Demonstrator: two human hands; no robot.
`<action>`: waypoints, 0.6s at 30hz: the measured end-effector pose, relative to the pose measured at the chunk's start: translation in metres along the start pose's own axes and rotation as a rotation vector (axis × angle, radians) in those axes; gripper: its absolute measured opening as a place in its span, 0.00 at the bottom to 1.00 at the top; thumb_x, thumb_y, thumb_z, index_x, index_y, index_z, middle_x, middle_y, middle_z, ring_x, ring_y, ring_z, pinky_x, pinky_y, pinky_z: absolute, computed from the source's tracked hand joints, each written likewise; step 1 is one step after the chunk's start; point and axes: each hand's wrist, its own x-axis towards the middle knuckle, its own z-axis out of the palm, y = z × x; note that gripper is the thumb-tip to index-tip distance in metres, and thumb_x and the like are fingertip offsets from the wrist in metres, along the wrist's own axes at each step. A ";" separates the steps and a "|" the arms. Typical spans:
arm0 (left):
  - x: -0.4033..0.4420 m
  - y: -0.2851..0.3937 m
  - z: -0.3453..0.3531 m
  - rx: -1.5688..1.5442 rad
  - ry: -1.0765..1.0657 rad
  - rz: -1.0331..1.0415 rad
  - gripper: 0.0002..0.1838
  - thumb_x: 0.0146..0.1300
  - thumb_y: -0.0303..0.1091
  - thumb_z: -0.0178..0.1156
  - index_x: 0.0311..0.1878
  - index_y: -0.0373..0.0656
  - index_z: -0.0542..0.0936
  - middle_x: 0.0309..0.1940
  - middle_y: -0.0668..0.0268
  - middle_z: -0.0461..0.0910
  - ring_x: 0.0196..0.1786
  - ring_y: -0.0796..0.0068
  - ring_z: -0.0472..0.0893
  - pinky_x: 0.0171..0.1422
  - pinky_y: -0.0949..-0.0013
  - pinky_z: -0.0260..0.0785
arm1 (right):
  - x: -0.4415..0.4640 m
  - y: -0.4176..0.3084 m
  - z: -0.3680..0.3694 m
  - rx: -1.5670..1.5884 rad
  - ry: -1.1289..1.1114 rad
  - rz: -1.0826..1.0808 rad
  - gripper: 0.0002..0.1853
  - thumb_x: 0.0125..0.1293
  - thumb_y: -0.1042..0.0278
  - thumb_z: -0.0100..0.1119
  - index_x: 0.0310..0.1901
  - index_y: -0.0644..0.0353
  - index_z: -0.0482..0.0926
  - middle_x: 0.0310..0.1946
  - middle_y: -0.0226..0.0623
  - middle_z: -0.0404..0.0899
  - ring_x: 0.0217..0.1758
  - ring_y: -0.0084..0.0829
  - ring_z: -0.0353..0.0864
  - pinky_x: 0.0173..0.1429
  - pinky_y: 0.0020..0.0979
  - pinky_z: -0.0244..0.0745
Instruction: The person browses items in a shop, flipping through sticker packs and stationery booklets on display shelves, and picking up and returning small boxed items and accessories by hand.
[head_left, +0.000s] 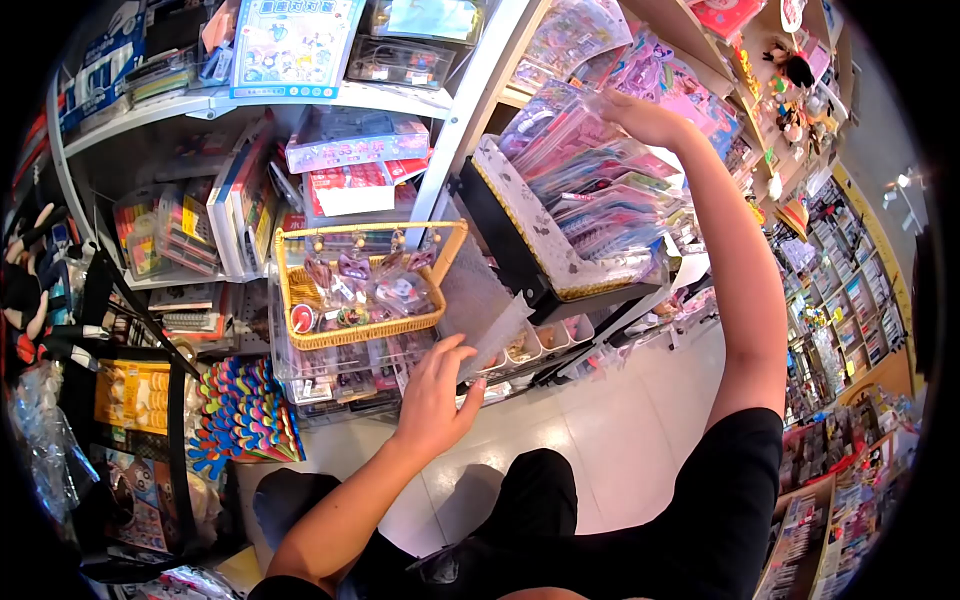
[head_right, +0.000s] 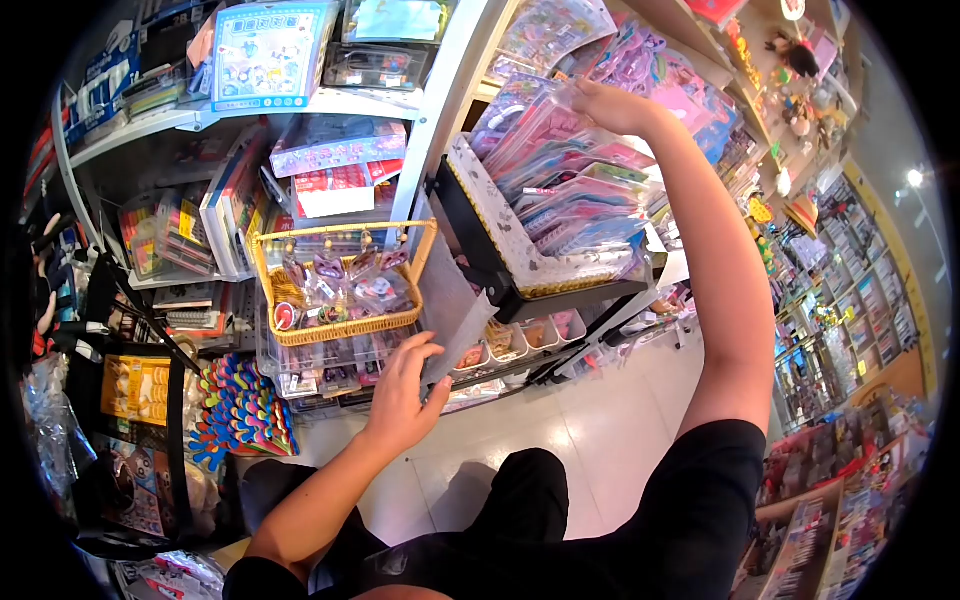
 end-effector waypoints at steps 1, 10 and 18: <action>0.001 0.000 0.001 -0.003 -0.001 -0.001 0.21 0.62 0.32 0.63 0.56 0.37 0.73 0.63 0.47 0.72 0.64 0.43 0.73 0.68 0.52 0.65 | -0.003 0.000 0.003 -0.001 -0.002 0.002 0.37 0.72 0.45 0.50 0.76 0.58 0.60 0.72 0.48 0.67 0.74 0.45 0.68 0.76 0.38 0.59; -0.001 0.003 0.006 0.002 -0.011 -0.001 0.21 0.62 0.32 0.63 0.57 0.37 0.72 0.62 0.47 0.72 0.63 0.43 0.73 0.68 0.52 0.65 | -0.028 -0.017 -0.003 0.260 -0.110 -0.108 0.35 0.56 0.56 0.63 0.65 0.61 0.70 0.57 0.46 0.81 0.58 0.39 0.80 0.63 0.37 0.72; -0.003 0.006 0.007 0.019 -0.044 0.009 0.19 0.63 0.32 0.63 0.55 0.37 0.73 0.60 0.48 0.73 0.62 0.43 0.74 0.66 0.52 0.66 | 0.009 -0.044 0.003 -0.192 -0.151 -0.112 0.24 0.48 0.70 0.66 0.50 0.66 0.80 0.26 0.41 0.83 0.29 0.35 0.83 0.36 0.38 0.77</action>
